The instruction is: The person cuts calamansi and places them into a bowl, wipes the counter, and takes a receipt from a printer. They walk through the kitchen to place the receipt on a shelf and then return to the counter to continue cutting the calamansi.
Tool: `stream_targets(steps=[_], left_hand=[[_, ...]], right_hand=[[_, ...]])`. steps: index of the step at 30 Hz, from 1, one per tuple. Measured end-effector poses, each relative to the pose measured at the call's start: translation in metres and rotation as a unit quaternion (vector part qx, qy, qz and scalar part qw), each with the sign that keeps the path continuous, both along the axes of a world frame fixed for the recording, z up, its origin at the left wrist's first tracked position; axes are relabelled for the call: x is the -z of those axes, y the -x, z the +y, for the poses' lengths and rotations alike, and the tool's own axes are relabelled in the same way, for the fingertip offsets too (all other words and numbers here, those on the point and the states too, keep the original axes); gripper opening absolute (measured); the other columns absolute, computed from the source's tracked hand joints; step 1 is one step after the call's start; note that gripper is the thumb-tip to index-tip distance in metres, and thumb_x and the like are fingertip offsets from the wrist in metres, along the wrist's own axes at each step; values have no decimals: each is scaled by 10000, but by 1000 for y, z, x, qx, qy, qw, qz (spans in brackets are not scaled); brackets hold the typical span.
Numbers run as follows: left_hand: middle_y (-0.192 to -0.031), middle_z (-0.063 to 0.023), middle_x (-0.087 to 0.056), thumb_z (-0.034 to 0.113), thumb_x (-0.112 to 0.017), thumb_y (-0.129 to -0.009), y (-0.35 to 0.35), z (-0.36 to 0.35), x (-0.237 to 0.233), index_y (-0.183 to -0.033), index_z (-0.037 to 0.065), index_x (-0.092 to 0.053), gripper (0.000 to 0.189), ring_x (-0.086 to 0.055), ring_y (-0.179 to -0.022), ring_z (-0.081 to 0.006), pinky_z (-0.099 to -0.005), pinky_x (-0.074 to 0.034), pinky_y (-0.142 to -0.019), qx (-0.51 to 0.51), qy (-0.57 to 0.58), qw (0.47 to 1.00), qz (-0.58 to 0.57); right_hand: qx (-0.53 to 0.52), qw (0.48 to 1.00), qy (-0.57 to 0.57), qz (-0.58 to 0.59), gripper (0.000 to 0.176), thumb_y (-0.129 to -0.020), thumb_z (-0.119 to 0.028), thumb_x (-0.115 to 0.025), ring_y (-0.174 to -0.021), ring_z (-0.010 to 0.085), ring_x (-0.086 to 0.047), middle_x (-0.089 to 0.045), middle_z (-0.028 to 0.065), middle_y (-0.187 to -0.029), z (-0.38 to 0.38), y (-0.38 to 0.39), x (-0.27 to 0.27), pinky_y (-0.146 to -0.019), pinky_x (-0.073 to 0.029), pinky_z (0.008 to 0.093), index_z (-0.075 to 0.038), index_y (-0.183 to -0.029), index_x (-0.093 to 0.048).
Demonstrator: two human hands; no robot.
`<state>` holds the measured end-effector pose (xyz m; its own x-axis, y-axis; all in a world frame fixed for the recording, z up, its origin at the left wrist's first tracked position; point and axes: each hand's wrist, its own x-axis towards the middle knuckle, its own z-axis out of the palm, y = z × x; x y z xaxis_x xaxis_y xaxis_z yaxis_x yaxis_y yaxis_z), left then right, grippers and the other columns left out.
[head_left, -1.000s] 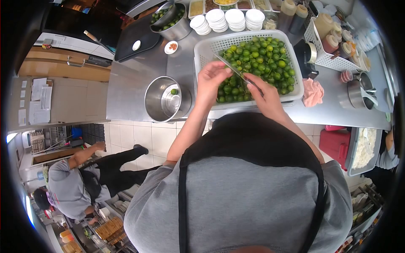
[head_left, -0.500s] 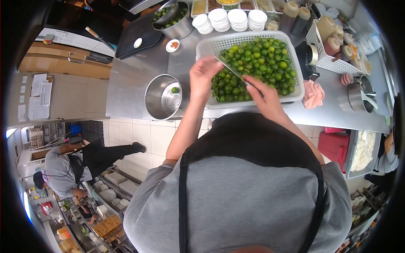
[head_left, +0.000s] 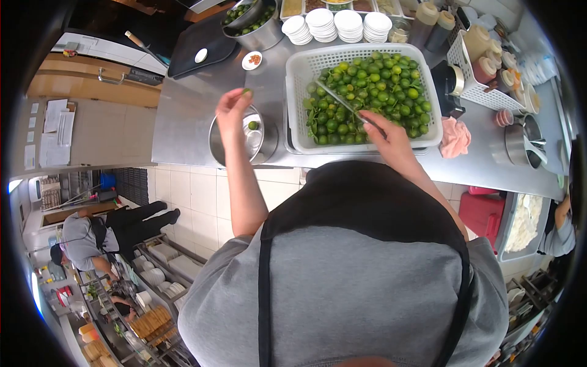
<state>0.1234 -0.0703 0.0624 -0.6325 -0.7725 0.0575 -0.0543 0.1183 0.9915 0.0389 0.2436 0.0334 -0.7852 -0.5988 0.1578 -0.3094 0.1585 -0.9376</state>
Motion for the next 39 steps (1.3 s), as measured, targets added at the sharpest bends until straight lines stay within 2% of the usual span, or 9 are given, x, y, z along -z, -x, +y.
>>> stream_targets(steps=[3,6,16,19,21,22,25,31,39], left_hand=[[-867,-108,-647,79,-674,-703,-17,-27,8,-914,26,-638,220,-616,-795,-193,-295,-485,-726,-53,340,903,-258],[-886,-102,-651,88,-680,-673,5,-5,19,-861,61,-662,192,-615,-810,-234,-339,-478,-739,11,449,864,-226],[-852,-178,-621,31,-595,-684,109,81,67,-844,57,-654,173,-588,-840,-331,-402,-476,-733,262,533,742,-312],[-880,-173,-622,63,-624,-706,111,67,78,-945,62,-635,239,-607,-781,-291,-375,-484,-713,251,468,815,-233],[-929,-140,-620,122,-638,-754,103,64,61,-1044,81,-606,294,-612,-767,-225,-337,-486,-695,264,146,946,-119],[-987,-104,-605,144,-611,-803,94,65,46,-1069,56,-598,280,-608,-804,-188,-289,-483,-690,281,-54,951,-118],[-901,-56,-585,75,-578,-831,74,65,31,-1091,15,-564,267,-611,-731,-156,-268,-511,-674,273,-216,937,0],[-973,-97,-605,52,-571,-838,48,75,8,-1109,-42,-522,290,-617,-851,-187,-324,-514,-830,263,-265,925,68],[-949,-83,-609,57,-601,-825,49,90,13,-1039,-19,-553,232,-610,-838,-161,-316,-505,-823,220,-253,934,123]], right_hand=[[22,996,-66,-52,308,-883,-241,-531,-576,148,-499,-613,101,-753,6,7,-5,-565,-409,267,-61,-1132,-563],[45,997,-62,-32,298,-880,-242,-535,-519,125,-436,-530,62,-617,6,13,-1,-503,-360,263,-83,-1130,-568],[50,998,-28,-26,287,-877,-221,-540,-521,125,-441,-558,81,-650,8,11,0,-506,-362,265,-70,-1119,-566],[59,996,-38,-49,286,-877,-216,-543,-533,119,-440,-573,71,-676,12,14,-1,-519,-372,261,-64,-1119,-565],[60,996,-37,-63,289,-878,-215,-546,-554,105,-434,-582,57,-695,12,15,0,-535,-378,249,-57,-1121,-563],[59,996,-37,-64,289,-878,-215,-546,-554,105,-434,-582,57,-695,11,14,0,-535,-378,249,-57,-1121,-563],[54,996,-19,-74,291,-880,-210,-545,-573,93,-427,-593,50,-732,4,12,-4,-548,-380,238,-56,-1126,-561],[14,996,-12,-88,289,-885,-196,-536,-594,94,-438,-621,54,-828,-2,4,-17,-562,-385,235,-53,-1136,-556],[-12,999,22,-38,310,-890,-209,-530,-681,120,-538,-643,96,-963,-4,-3,-14,-631,-431,239,-26,-1139,-546]])
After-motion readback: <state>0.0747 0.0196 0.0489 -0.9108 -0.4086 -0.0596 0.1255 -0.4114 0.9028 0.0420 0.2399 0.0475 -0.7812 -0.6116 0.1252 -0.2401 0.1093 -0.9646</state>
